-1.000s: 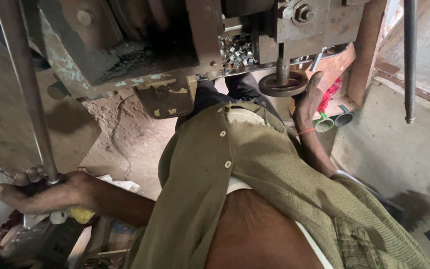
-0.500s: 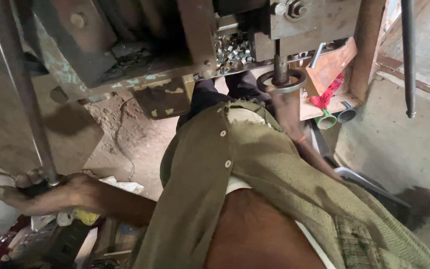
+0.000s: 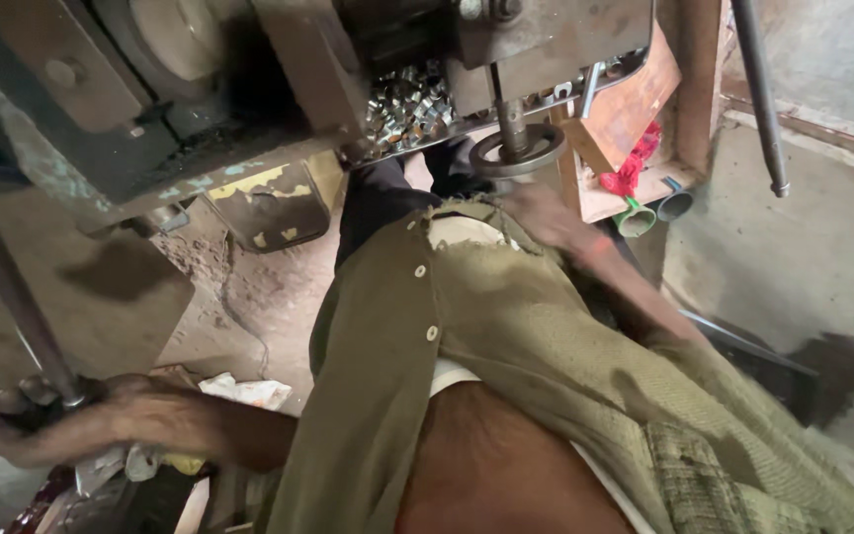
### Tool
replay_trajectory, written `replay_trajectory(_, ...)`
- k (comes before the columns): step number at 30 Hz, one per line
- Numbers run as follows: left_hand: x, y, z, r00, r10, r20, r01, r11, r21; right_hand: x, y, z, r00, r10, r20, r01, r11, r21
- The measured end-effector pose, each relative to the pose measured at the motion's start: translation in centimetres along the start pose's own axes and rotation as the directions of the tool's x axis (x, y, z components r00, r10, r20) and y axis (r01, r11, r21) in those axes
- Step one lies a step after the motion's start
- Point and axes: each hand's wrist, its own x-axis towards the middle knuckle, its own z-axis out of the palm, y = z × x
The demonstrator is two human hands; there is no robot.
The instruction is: The person operates a manual metal press machine, repeatedly turning a handwheel to cycle the press and produce small metal components. The finished parts accumulate in a tray beneath the press head.
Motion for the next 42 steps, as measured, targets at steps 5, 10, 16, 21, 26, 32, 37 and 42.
replay_trajectory(5, -0.6, 1.5, -0.5, 0.64, -0.767, -0.052, 0.695, 0.605, -0.389, 4.6, 2.5, -0.3, 0.954, 0.288, 0.085, -0.266, 0.941, -0.208)
replay_trajectory(10, -2.2, 3.6, 0.0, 0.809, -0.583, -0.075, 0.546, 0.792, -0.272, 3.2, 3.7, -2.9, 0.982, 0.181, -0.054, -0.187, 0.968, -0.167)
replay_trajectory(16, -3.3, 4.7, -0.2, 0.914, -0.397, -0.082, 0.387, 0.915, -0.115, 6.4, 3.9, 3.7, 0.969, -0.246, -0.009, 0.236, 0.942, -0.238)
replay_trajectory(21, -4.0, 4.9, 0.1, 0.939, -0.328, -0.101, 0.327, 0.945, -0.03, 6.7, 5.2, 3.0, 0.934, -0.358, -0.011, 0.327, 0.866, -0.379)
replay_trajectory(26, -4.5, 4.1, 0.4, 0.963, -0.261, -0.07, 0.262, 0.965, 0.009, 5.6, 3.6, -1.0, 0.933, -0.353, -0.074, 0.3, 0.874, -0.383)
replay_trajectory(32, -3.9, 4.3, 0.5, 0.965, -0.255, -0.051, 0.255, 0.967, -0.018, 7.5, 0.0, 0.6, 0.98, -0.198, -0.01, 0.165, 0.843, -0.513)
replay_trajectory(37, -3.1, 7.9, 1.1, 0.999, -0.045, -0.004, 0.044, 0.936, 0.348, 7.6, 0.3, 1.5, 0.895, 0.445, -0.041, -0.412, 0.857, 0.309)
replay_trajectory(42, -0.9, 13.8, 1.4, 0.715, -0.697, 0.052, 0.639, 0.622, -0.453, 6.7, 1.7, 1.4, 0.926, 0.364, -0.096, -0.337, 0.915, 0.221)
